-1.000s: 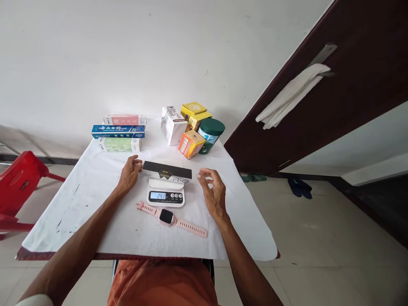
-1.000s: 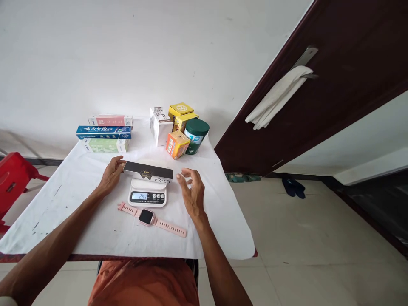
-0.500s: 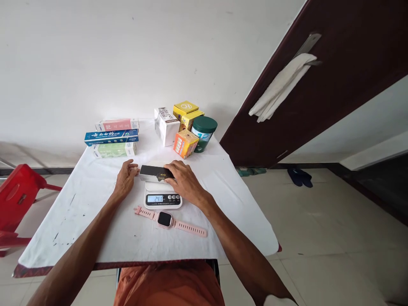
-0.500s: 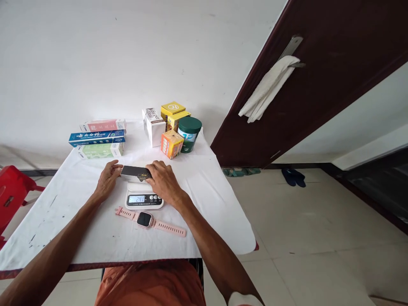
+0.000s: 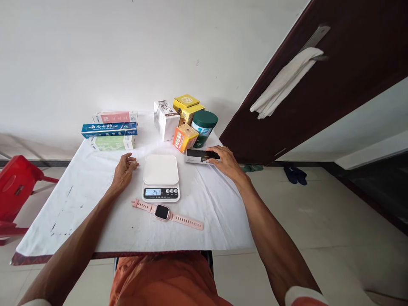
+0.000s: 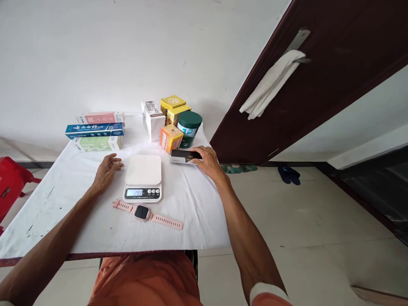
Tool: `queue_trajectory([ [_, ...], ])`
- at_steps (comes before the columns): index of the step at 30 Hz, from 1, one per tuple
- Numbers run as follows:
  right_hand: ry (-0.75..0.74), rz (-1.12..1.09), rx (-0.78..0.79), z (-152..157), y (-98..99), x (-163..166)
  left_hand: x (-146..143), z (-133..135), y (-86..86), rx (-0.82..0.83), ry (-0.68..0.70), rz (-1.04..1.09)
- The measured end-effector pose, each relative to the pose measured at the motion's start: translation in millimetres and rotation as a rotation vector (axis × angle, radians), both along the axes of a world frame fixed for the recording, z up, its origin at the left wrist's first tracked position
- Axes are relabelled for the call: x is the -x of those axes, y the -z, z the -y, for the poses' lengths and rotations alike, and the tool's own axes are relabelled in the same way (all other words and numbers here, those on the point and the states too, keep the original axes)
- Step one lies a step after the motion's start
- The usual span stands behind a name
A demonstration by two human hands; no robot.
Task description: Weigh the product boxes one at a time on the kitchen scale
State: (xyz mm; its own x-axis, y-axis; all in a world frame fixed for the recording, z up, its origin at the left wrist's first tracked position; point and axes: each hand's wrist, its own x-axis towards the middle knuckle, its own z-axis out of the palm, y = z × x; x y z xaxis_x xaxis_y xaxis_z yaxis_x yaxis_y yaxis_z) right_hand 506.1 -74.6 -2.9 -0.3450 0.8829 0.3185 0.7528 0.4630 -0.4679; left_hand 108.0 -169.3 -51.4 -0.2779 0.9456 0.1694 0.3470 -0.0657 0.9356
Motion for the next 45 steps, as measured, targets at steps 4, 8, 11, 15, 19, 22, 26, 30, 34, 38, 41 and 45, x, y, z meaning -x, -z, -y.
queue_trajectory([
  [4, 0.010, 0.035, -0.051, -21, 18.4, 11, 0, 0, 3.2, -0.001, -0.016, 0.027],
  [8, 0.008, 0.077, -0.121, -19, 24.6, 12, -2, 1, 5.1, -0.007, -0.007, 0.057],
  [11, 0.037, 0.111, -0.214, -2, 8.0, 16, -2, 1, 7.1, -0.011, -0.003, 0.051],
  [15, -0.041, 0.040, -0.225, 17, -30.5, 71, -3, 0, 9.2, -0.015, -0.007, 0.081],
  [19, -0.315, 0.080, -0.149, 8, -51.2, 177, -3, -1, 9.1, 0.011, -0.043, 0.197],
  [22, -0.390, 0.179, -0.067, -7, -52.0, 257, -3, -2, 8.9, 0.017, -0.054, 0.245],
  [26, -0.315, 0.415, 0.021, -20, -44.6, 327, -3, -5, 10.0, 0.020, -0.033, 0.234],
  [30, -0.253, 0.469, 0.008, -23, -33.6, 353, -3, -7, 10.2, 0.037, -0.036, 0.236],
  [34, -0.295, 0.484, -0.001, -19, -27.9, 354, -4, -8, 7.3, 0.055, -0.019, 0.225],
  [38, -0.357, 0.443, 0.022, -12, -33.6, 337, -5, -7, 5.2, 0.052, -0.013, 0.185],
  [41, -0.355, 0.356, 0.004, -9, -42.7, 307, -5, -5, 4.7, 0.040, -0.003, 0.166],
  [45, -0.306, 0.098, -0.044, -1, -56.6, 239, -4, -3, 3.9, 0.041, 0.001, 0.175],
])
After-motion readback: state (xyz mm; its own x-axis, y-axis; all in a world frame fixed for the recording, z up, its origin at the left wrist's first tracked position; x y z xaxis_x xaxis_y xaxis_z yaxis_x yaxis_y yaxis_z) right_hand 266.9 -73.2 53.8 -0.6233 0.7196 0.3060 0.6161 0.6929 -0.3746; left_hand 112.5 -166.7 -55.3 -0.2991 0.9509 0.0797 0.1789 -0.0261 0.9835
